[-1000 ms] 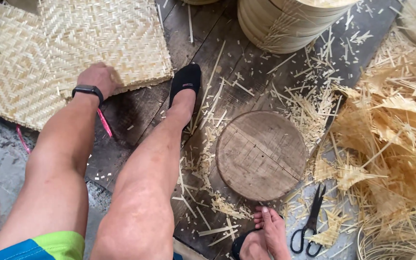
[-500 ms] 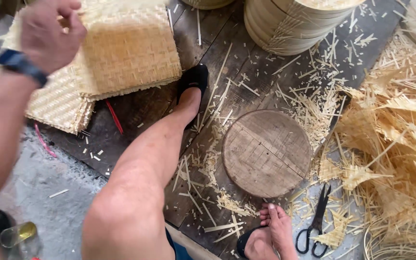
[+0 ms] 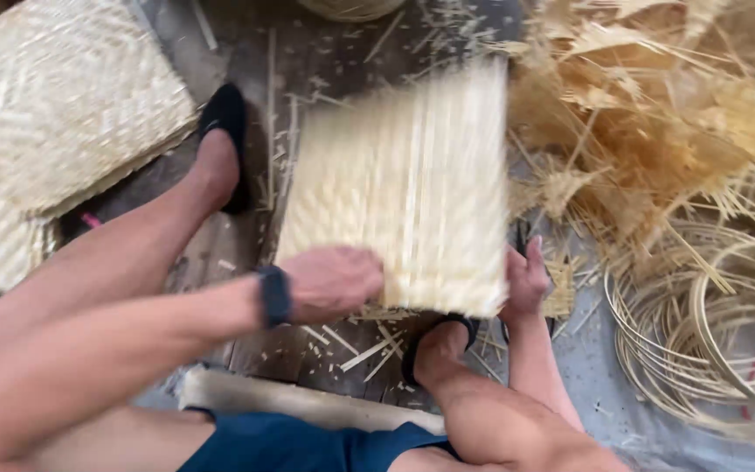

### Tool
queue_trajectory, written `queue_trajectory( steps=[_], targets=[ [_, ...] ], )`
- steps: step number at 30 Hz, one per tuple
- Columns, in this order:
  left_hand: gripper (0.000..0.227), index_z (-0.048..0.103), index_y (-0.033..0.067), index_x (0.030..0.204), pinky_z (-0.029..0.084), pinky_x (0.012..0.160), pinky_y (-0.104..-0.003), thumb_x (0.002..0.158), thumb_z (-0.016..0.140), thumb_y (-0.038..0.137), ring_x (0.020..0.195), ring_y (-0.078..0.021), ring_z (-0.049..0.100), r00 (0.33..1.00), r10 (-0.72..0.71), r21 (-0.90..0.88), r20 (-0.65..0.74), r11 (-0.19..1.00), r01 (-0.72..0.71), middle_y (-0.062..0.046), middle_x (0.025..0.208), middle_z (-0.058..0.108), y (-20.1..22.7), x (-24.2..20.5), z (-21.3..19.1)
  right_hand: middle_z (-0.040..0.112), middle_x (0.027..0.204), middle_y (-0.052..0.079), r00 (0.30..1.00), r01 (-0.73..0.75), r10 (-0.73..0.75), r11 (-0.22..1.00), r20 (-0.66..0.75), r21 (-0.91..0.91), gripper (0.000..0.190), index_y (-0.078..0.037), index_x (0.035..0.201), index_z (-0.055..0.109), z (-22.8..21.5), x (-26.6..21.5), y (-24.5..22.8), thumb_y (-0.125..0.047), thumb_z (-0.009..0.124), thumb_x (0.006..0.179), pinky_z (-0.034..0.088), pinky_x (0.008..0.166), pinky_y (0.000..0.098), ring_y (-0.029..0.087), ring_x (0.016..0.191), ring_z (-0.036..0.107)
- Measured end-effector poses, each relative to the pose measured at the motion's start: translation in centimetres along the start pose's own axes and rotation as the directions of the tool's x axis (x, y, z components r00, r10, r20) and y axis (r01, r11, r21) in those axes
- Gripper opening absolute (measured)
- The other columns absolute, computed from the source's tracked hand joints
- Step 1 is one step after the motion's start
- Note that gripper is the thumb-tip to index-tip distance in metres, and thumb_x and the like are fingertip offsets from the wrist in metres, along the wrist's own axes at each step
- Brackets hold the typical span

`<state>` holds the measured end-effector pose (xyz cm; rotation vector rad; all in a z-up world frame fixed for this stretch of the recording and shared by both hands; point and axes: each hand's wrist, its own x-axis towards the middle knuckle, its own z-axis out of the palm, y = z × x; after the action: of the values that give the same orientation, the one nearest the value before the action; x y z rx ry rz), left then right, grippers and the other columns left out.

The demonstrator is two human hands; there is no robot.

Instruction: Manufacturing a bamboo basket by fitting a woven base onto a wooden mold and trimming the edges with a knife and scissors.

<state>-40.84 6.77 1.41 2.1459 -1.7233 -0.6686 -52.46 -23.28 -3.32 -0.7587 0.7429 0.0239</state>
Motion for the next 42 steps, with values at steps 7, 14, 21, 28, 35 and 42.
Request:
queue_trajectory(
  steps=[7, 14, 21, 28, 35, 42],
  targets=[
    [0.07, 0.046, -0.005, 0.143, 0.032, 0.118, -0.053, 0.091, 0.067, 0.036, 0.139, -0.0408, 0.044, 0.629, -0.589, -0.234, -0.508, 0.797, 0.557, -0.028, 0.148, 0.048, -7.3, 2.1, 5.0, 0.066, 0.096, 0.008, 0.989, -0.031, -0.046, 0.865, -0.141, -0.501, 0.03, -0.002, 0.111, 0.063, -9.4, 8.9, 6.8, -0.02, 0.077, 0.093, 0.046, 0.074, 0.0371, 0.02, 0.082, 0.058],
    [0.043, 0.073, -0.0041, 0.11, 0.056, 0.073, -0.033, 0.076, 0.092, 0.015, 0.083, -0.0154, 0.065, 0.343, -0.934, -0.918, 0.096, 0.05, 0.394, -0.011, 0.1, 0.075, -16.7, 1.7, 5.9, 0.067, 0.096, 0.003, 0.948, 0.251, -0.288, 0.938, -0.135, -0.241, 0.023, -0.002, 0.109, 0.06, -10.7, 10.5, 9.6, -0.012, 0.075, 0.095, 0.051, 0.083, 0.0263, 0.01, 0.086, 0.06],
    [0.034, 0.077, -0.0006, 0.096, 0.056, 0.066, -0.031, 0.074, 0.093, 0.02, 0.071, -0.0128, 0.068, 0.233, -0.972, -0.828, 0.001, 0.13, 0.545, -0.009, 0.084, 0.076, -14.3, 2.4, 3.3, 0.051, 0.135, 0.018, 0.698, 0.404, -0.583, -0.159, 0.415, -0.901, 0.064, 0.001, 0.14, 0.051, 2.3, 4.0, 3.6, -0.031, 0.077, 0.091, 0.04, 0.109, 0.0449, 0.03, 0.129, 0.048],
    [0.04, 0.071, -0.0037, 0.093, 0.053, 0.073, -0.037, 0.072, 0.095, 0.02, 0.066, -0.0208, 0.065, 0.165, -0.944, -0.652, -0.284, 0.317, 0.689, -0.017, 0.071, 0.069, -9.0, 3.4, 2.4, 0.039, 0.151, 0.019, 0.721, 0.478, -0.163, -0.586, 0.673, -0.654, 0.065, -0.013, 0.151, 0.047, 5.4, 5.7, 6.9, -0.045, 0.063, 0.096, 0.022, 0.115, 0.0557, 0.038, 0.144, 0.03],
    [0.009, 0.06, 0.0071, 0.092, 0.052, 0.075, -0.041, 0.084, 0.056, 0.005, 0.084, -0.0306, 0.061, 0.549, -0.478, -0.322, -0.686, 0.876, 0.36, -0.012, 0.091, 0.063, 6.1, 8.0, 4.7, 0.038, 0.158, 0.02, 0.688, 0.495, -0.23, -0.544, 0.688, -0.677, 0.06, -0.013, 0.148, 0.051, 5.3, 5.4, 7.3, -0.038, 0.064, 0.096, 0.021, 0.12, 0.0556, 0.04, 0.15, 0.028],
    [0.017, 0.064, 0.0035, 0.087, 0.051, 0.054, -0.035, 0.085, 0.078, 0.012, 0.057, -0.0181, 0.062, 0.217, -0.951, -0.877, -0.22, 0.291, 0.384, -0.008, 0.072, 0.067, -5.2, 3.2, 0.2, 0.04, 0.156, 0.019, 0.709, 0.481, -0.238, -0.524, 0.663, -0.703, 0.058, -0.013, 0.145, 0.052, 5.7, 5.3, 7.2, -0.036, 0.066, 0.094, 0.02, 0.12, 0.0589, 0.042, 0.148, 0.03]
  ],
)
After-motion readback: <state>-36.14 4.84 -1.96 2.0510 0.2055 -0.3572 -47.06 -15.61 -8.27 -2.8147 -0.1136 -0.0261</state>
